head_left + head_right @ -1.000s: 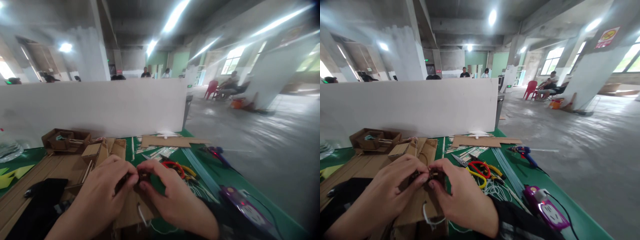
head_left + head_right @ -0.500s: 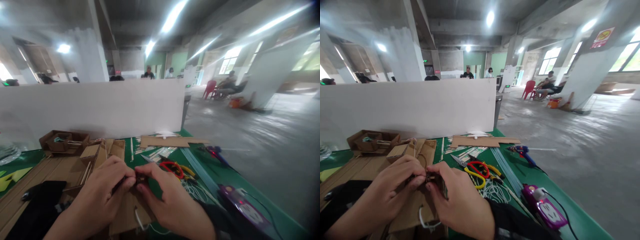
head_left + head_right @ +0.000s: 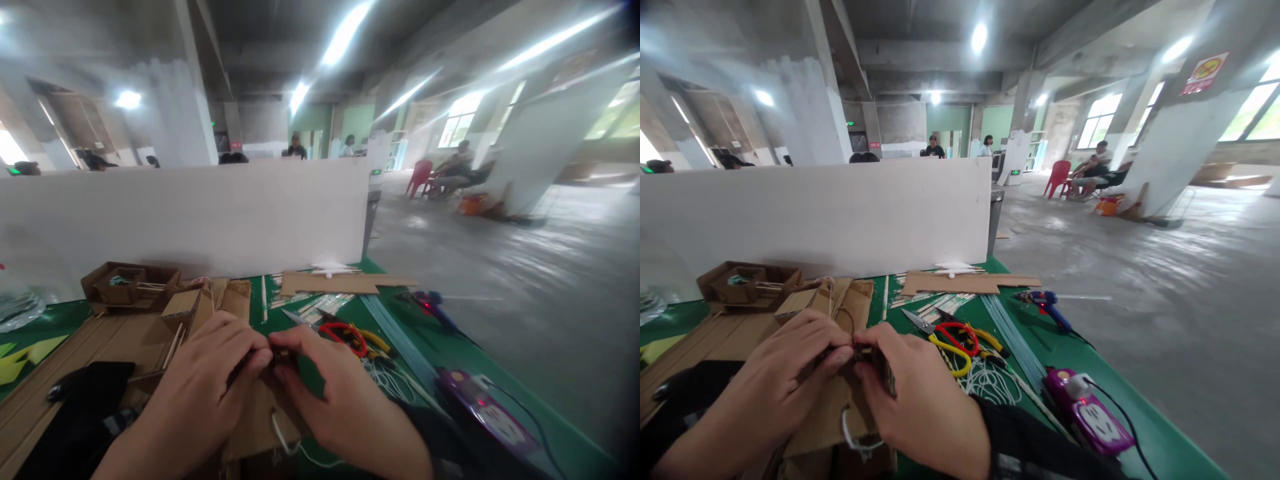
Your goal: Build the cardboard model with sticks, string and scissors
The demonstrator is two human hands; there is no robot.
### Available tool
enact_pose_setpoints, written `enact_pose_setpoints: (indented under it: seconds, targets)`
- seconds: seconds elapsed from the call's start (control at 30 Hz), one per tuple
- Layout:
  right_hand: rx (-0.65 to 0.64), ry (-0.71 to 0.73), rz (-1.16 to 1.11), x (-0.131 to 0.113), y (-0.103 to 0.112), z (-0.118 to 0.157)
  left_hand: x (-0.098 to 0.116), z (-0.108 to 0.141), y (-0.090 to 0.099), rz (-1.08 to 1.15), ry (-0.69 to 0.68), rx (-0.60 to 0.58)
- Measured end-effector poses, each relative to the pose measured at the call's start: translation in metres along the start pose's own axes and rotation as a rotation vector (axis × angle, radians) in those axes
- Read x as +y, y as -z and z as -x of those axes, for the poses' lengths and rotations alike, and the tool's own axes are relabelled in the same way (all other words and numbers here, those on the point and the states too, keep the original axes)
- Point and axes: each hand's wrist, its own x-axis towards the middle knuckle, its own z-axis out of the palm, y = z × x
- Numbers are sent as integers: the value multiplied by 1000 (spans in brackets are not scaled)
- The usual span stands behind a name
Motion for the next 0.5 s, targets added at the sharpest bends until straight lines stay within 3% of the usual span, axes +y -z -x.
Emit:
enact_pose_setpoints:
  seconds: [0.5]
  targets:
    - [-22, 13, -26, 0, 0, -1, 2, 0, 9, 4, -75, -51]
